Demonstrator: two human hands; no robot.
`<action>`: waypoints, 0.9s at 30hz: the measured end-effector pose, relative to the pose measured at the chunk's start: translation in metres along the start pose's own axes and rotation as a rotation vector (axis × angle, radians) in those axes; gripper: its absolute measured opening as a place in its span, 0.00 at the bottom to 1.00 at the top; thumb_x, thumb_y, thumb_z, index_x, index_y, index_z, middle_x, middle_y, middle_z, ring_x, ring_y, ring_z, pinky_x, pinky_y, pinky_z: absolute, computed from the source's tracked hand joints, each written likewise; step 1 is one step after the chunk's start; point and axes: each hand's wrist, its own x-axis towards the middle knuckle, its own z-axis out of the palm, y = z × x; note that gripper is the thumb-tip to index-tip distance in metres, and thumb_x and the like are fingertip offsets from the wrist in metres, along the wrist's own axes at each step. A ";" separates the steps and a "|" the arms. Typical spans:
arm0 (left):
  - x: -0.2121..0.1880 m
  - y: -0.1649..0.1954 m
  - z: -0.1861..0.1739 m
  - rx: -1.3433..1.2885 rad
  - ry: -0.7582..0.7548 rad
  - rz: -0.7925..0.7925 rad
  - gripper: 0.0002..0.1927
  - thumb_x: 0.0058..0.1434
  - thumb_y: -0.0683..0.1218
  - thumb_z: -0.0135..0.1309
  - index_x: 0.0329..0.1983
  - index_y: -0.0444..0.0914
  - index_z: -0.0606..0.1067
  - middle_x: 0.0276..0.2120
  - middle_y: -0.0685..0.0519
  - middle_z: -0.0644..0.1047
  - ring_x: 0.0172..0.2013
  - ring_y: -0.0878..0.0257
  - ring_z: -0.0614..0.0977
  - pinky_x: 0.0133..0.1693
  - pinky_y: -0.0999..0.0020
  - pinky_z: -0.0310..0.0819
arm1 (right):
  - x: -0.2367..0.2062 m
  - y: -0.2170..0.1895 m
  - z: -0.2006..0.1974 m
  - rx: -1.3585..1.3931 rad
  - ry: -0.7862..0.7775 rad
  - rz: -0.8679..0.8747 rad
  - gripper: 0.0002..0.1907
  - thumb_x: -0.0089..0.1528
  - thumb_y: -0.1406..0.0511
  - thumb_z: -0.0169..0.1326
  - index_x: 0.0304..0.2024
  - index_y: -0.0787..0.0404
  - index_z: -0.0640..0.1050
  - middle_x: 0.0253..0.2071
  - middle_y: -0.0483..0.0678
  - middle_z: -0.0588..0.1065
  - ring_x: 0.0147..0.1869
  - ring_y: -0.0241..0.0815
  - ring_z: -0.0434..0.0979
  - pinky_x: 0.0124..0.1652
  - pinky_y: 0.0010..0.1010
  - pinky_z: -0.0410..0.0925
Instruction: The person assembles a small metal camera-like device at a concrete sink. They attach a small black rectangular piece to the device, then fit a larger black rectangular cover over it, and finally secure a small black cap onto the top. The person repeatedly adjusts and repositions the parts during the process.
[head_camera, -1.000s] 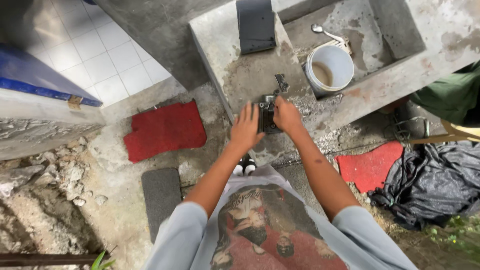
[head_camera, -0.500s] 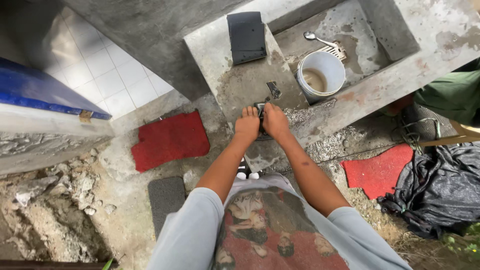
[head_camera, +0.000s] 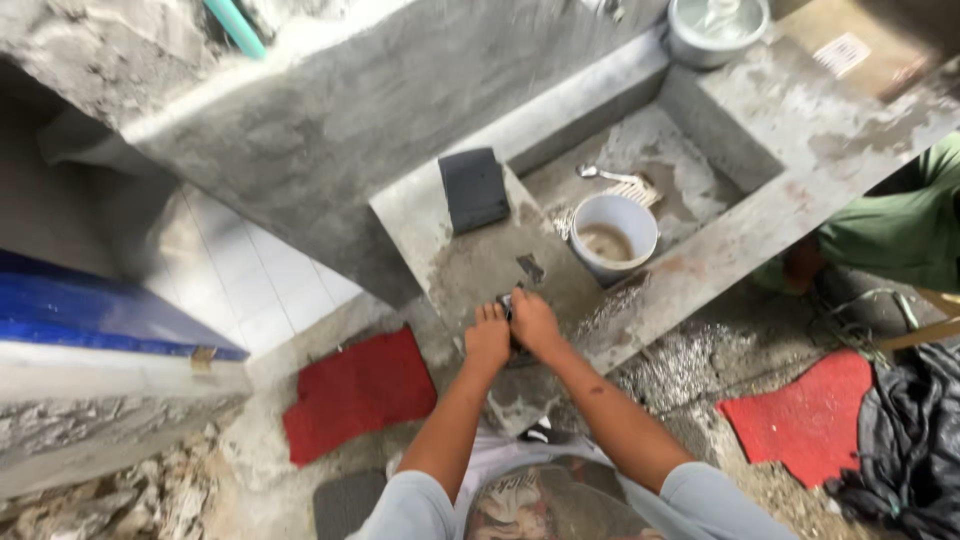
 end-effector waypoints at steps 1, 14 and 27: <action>0.001 0.002 -0.003 -0.014 -0.053 -0.012 0.42 0.50 0.49 0.68 0.65 0.32 0.62 0.62 0.44 0.67 0.66 0.46 0.67 0.48 0.51 0.79 | 0.000 -0.001 0.000 -0.012 0.048 0.008 0.07 0.58 0.69 0.52 0.38 0.66 0.71 0.36 0.65 0.76 0.42 0.69 0.76 0.42 0.56 0.69; 0.006 0.005 -0.004 -0.045 -0.151 -0.069 0.47 0.50 0.49 0.70 0.69 0.33 0.59 0.65 0.45 0.64 0.68 0.47 0.63 0.51 0.54 0.78 | 0.005 -0.005 -0.002 -0.095 -0.121 0.057 0.08 0.60 0.68 0.51 0.39 0.66 0.72 0.33 0.66 0.78 0.41 0.69 0.79 0.42 0.57 0.71; 0.000 0.004 -0.010 -0.040 -0.238 -0.062 0.62 0.41 0.53 0.77 0.73 0.33 0.53 0.71 0.44 0.58 0.71 0.45 0.58 0.56 0.51 0.75 | 0.012 0.004 0.002 -0.076 -0.225 0.116 0.12 0.58 0.68 0.53 0.43 0.66 0.71 0.35 0.67 0.78 0.43 0.69 0.79 0.44 0.57 0.71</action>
